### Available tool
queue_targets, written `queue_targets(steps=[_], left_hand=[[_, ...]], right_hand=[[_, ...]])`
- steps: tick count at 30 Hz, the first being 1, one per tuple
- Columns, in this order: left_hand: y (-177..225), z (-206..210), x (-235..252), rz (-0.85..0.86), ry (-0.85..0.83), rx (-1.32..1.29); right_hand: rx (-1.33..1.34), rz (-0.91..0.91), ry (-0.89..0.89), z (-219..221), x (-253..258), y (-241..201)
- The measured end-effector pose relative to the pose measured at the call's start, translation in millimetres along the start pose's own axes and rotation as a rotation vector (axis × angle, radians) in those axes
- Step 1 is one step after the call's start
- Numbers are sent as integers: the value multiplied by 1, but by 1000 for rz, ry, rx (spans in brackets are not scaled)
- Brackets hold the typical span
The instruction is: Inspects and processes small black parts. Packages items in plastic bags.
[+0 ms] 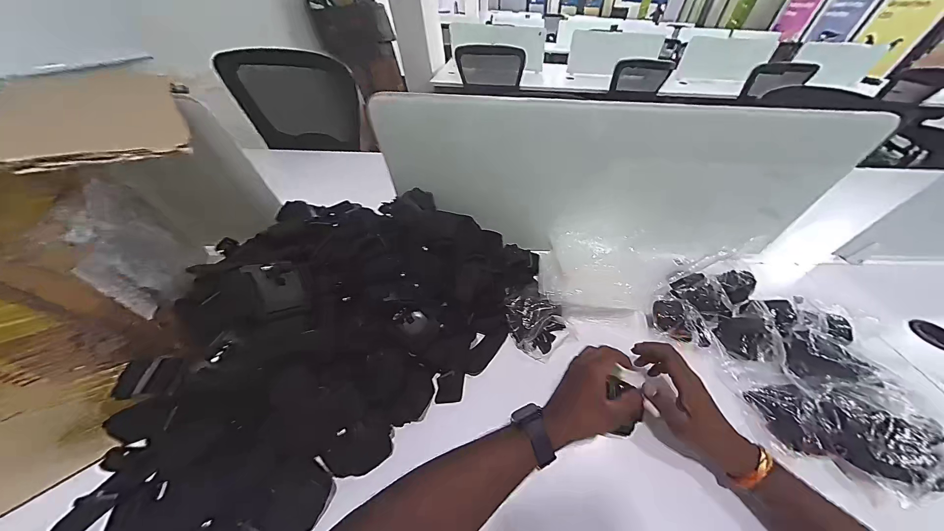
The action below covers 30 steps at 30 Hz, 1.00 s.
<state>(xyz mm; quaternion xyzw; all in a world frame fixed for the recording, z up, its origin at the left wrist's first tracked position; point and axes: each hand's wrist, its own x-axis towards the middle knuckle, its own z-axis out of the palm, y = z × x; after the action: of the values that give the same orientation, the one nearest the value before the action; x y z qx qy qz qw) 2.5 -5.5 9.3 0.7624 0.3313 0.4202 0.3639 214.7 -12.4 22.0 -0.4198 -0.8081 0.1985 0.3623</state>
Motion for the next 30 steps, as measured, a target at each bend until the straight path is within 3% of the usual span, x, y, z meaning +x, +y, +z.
queue_targets(steps=[4, 9, 13, 18, 23, 26, 30], left_hand=[[-5, -5, 5, -90, 87, -242], [-13, -8, 4, -110, 31, -500], [-11, -4, 4, -50, -39, -368], [-7, -2, 2, 17, -111, -194], [5, 2, -2, -42, -104, 53], [9, -1, -1, -44, -122, 24], [24, -9, -1, 37, -7, -19]], right_hand=[[-56, -48, -77, 7, -12, -3], [-65, -39, -224, 14, -10, 4], [43, 45, -236, 8, -11, 0], [156, -57, -120, 8, -10, 4], [183, -105, -65, 4, -7, 9], [128, -119, -44, 7, -6, 13], [102, -250, 57, 5, -5, 11]])
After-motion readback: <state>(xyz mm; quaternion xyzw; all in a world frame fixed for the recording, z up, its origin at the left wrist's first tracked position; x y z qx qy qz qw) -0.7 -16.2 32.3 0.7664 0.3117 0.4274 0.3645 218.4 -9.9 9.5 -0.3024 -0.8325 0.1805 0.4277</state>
